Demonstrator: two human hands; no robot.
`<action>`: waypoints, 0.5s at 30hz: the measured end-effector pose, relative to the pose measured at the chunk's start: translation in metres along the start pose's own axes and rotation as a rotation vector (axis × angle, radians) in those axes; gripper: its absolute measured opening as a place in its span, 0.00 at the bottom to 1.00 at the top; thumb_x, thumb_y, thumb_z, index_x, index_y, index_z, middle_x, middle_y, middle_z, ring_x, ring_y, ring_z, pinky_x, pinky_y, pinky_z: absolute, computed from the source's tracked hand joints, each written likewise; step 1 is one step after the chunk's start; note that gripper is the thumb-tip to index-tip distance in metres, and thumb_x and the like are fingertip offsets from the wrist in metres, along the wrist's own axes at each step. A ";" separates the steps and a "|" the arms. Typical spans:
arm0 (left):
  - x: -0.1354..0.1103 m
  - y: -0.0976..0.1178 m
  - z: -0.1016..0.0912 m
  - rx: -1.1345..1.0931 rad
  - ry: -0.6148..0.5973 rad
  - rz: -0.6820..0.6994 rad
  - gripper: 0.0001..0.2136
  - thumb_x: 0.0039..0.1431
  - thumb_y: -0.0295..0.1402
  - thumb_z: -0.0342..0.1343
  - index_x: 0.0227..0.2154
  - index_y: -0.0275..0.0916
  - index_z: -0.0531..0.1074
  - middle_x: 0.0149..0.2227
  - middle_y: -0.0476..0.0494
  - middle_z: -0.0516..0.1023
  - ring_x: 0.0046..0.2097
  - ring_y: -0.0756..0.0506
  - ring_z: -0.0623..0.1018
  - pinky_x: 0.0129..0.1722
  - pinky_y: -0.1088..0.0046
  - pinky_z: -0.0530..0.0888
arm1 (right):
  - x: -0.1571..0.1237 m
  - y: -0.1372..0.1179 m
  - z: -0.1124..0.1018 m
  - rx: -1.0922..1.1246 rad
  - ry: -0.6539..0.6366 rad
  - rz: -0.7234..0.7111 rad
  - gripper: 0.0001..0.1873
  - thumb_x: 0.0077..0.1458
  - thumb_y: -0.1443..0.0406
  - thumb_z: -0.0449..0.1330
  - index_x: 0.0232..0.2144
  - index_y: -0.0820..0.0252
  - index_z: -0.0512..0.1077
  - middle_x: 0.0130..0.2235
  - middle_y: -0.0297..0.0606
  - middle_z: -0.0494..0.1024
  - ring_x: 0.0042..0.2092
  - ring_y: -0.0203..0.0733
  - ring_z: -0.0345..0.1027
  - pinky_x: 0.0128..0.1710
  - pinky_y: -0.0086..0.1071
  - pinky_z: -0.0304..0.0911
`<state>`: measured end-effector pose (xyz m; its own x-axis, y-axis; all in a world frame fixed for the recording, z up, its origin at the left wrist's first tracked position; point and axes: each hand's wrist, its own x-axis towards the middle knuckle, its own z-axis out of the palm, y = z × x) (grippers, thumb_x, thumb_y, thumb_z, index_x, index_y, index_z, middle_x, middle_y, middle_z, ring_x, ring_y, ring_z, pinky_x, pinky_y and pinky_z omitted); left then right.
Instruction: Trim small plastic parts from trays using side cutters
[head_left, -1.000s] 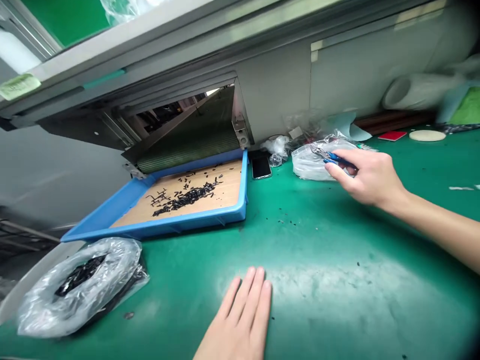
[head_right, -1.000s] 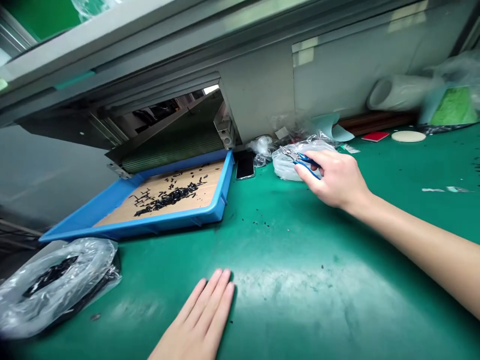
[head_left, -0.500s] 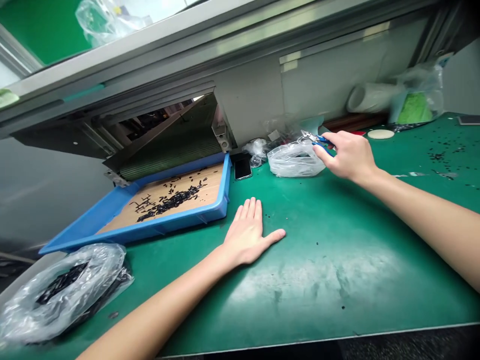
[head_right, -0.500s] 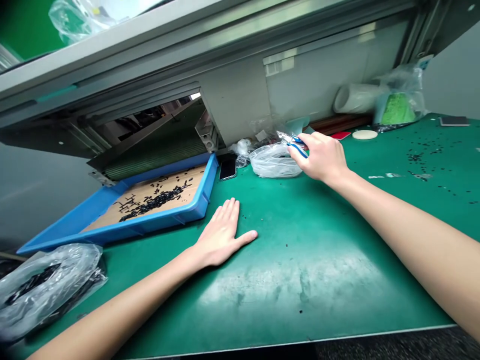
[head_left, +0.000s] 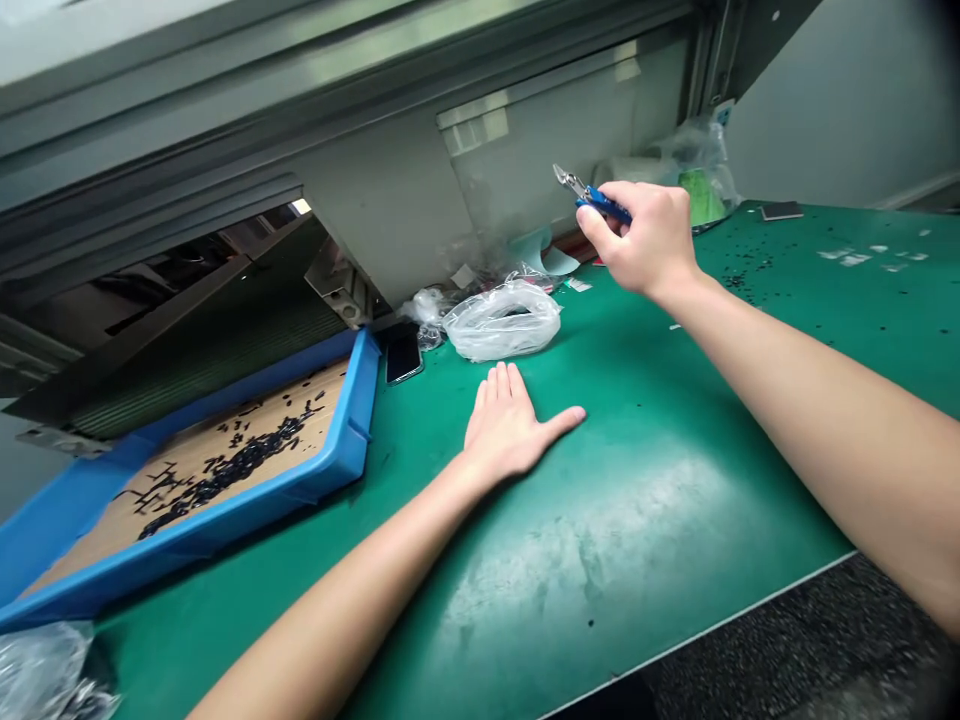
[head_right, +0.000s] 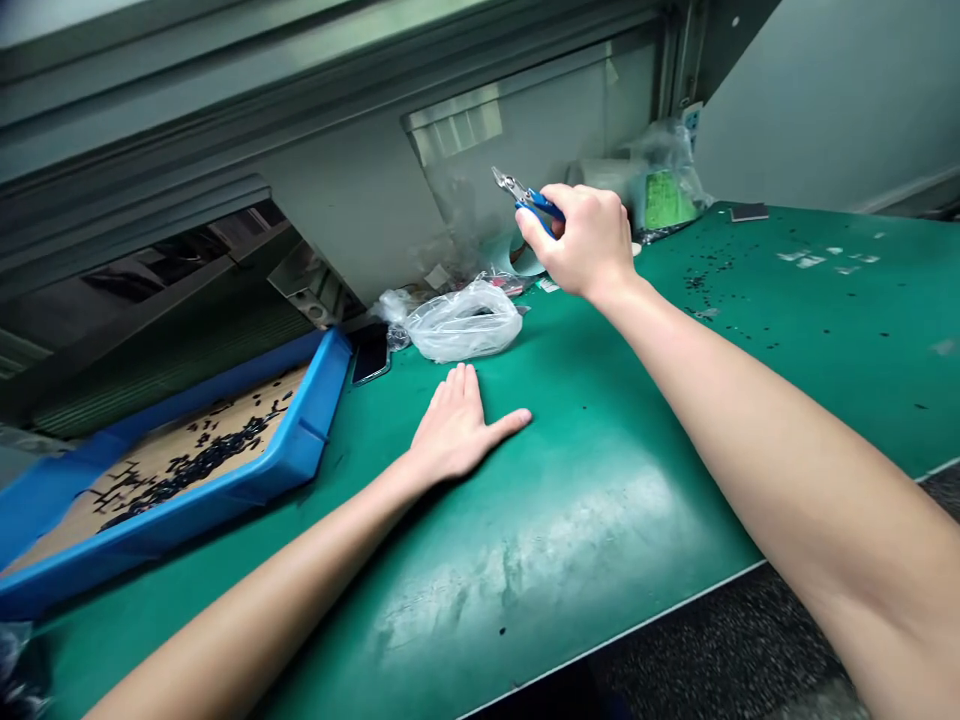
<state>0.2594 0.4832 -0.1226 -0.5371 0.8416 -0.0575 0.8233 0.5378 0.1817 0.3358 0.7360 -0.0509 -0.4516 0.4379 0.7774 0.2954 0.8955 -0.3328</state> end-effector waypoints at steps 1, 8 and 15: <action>0.009 0.000 -0.001 0.007 -0.002 0.024 0.60 0.55 0.73 0.36 0.71 0.20 0.39 0.73 0.23 0.35 0.74 0.30 0.39 0.72 0.50 0.44 | 0.001 0.003 -0.001 -0.002 0.017 0.016 0.22 0.69 0.46 0.50 0.32 0.55 0.68 0.33 0.38 0.72 0.35 0.43 0.60 0.36 0.35 0.52; 0.014 0.050 0.008 0.025 -0.050 0.232 0.54 0.60 0.69 0.32 0.72 0.22 0.42 0.73 0.26 0.37 0.74 0.32 0.39 0.72 0.51 0.44 | 0.011 0.008 -0.019 -0.055 0.077 0.042 0.20 0.72 0.50 0.49 0.34 0.55 0.67 0.34 0.37 0.72 0.35 0.43 0.62 0.35 0.36 0.52; 0.088 0.172 0.036 -0.187 -0.016 0.273 0.48 0.65 0.57 0.45 0.69 0.14 0.45 0.73 0.19 0.38 0.74 0.27 0.37 0.72 0.49 0.39 | 0.021 0.008 -0.036 0.026 0.232 0.058 0.29 0.75 0.47 0.44 0.33 0.61 0.70 0.31 0.34 0.68 0.33 0.36 0.55 0.36 0.32 0.53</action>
<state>0.3604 0.6521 -0.1318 -0.2971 0.9548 0.0033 0.8878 0.2750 0.3691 0.3588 0.7495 -0.0179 -0.2278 0.4611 0.8576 0.2919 0.8726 -0.3916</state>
